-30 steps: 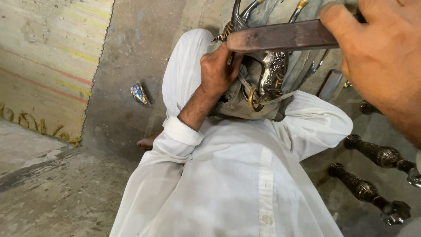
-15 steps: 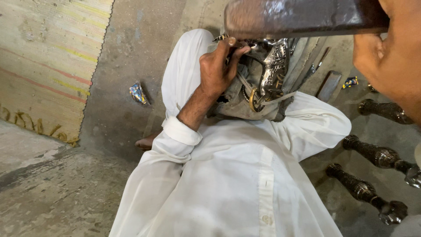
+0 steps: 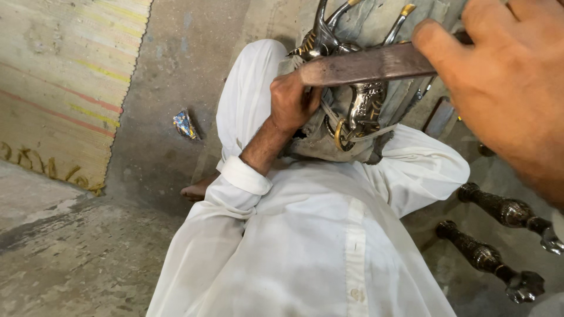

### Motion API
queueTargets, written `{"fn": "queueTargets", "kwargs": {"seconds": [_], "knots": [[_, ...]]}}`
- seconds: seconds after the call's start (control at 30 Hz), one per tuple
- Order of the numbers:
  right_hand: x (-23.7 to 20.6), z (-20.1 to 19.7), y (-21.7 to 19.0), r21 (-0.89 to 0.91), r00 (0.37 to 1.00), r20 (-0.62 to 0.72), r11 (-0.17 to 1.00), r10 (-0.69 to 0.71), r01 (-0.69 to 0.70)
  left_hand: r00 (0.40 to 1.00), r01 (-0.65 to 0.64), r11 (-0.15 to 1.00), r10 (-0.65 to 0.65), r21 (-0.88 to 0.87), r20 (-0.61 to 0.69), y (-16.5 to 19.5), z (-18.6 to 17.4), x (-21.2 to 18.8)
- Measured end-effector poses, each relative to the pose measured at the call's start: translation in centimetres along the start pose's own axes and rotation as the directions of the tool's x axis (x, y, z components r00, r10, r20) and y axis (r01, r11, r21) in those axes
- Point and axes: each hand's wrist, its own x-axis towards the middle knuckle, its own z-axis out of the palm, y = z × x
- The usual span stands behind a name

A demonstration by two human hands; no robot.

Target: The person sits cross-legged on the workshop floor with a brass animal figurine braced against a cloth-covered sandbag. They hold a small chisel against the figurine's surface and strike it with a wooden mallet to chase decorative lines into the metal, repositioning the figurine and chisel to work different areas.

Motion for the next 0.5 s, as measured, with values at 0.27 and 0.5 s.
{"fn": "queueTargets", "kwargs": {"seconds": [0.27, 0.5], "knots": [[-0.4, -0.3, -0.7, 0.027, 0.974, 0.131, 0.981, 0.185, -0.190, 0.993, 0.098, 0.989, -0.105, -0.109, -0.056, -0.1, 0.3, 0.0], [-6.6, 5.4, -0.6, 0.596, 0.807, 0.199, 0.585, 0.555, -0.549, 0.859, 0.298, 0.745, -0.482, -0.597, -0.172, 0.5, -3.2, 1.7]]}}
